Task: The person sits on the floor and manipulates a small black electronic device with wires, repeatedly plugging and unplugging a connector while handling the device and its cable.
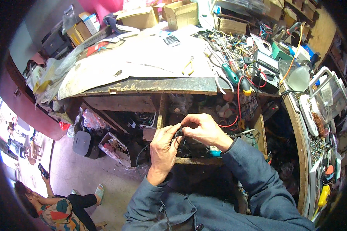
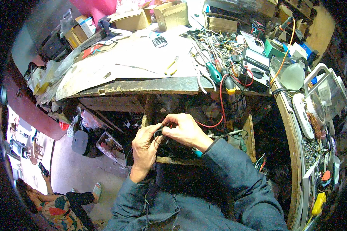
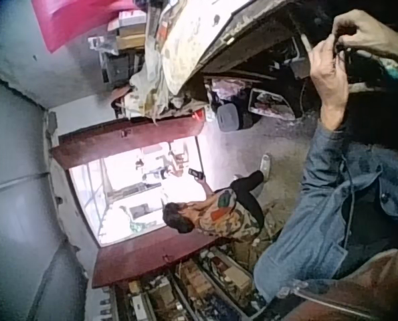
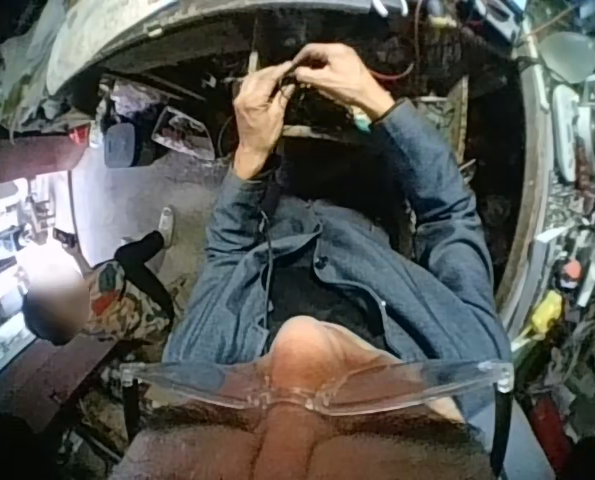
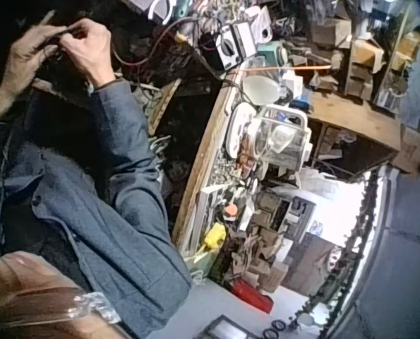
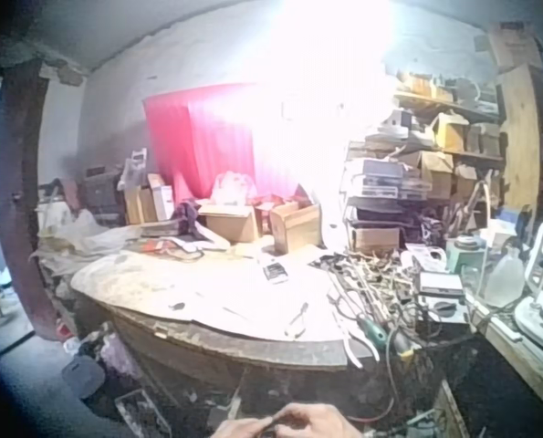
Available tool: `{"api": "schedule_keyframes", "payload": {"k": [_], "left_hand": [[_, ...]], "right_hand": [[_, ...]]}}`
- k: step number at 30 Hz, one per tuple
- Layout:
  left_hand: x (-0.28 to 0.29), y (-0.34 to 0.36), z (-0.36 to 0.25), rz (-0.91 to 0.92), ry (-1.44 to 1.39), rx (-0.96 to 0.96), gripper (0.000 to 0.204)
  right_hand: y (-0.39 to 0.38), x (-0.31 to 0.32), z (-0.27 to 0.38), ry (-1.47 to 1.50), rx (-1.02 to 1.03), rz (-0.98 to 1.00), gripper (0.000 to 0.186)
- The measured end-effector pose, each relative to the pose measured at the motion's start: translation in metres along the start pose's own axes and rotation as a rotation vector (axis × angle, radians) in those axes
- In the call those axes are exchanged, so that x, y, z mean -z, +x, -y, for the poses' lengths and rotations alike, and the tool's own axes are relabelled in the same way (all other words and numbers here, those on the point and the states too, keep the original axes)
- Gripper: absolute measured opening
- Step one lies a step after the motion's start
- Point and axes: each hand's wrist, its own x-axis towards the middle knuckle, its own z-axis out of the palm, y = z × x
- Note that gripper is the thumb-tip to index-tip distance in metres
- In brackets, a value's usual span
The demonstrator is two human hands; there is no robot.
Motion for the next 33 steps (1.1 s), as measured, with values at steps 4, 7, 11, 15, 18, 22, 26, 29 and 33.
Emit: {"api": "schedule_keyframes", "payload": {"k": [4,7,11,15,18,22,26,29,33], "left_hand": [[-0.001,0.002,-0.005,0.042,0.067,-0.018,0.039],[0.001,-0.001,-0.005,0.053,0.122,-0.043,0.04],[0.0,-0.001,-0.008,0.05,0.144,-0.066,0.039],[-0.002,0.001,-0.007,0.044,0.098,-0.069,0.036],[0.0,0.001,-0.005,0.016,0.049,-0.04,0.034],[0.002,0.002,0.002,-0.047,0.008,0.058,0.03],[0.001,0.004,0.003,-0.048,-0.206,0.235,0.032],[-0.001,0.003,0.018,-0.091,-0.402,0.261,0.035],[0.002,0.0,0.029,-0.079,-0.575,0.27,0.033]], "right_hand": [[0.003,0.006,-0.001,-0.084,0.021,0.059,0.033],[0.004,0.004,-0.005,-0.114,0.134,0.081,0.031],[0.002,0.003,-0.003,-0.161,0.179,0.073,0.029],[0.003,0.007,-0.007,-0.243,0.24,0.051,0.021],[0.006,0.006,-0.011,-0.197,0.254,0.058,0.021],[0.012,0.005,-0.013,-0.049,0.225,-0.026,0.024],[0.012,0.022,-0.024,0.106,0.174,-0.114,0.019],[0.003,0.034,-0.013,0.34,0.106,-0.14,0.016],[-0.034,0.063,0.001,0.448,0.007,-0.169,0.016]]}}
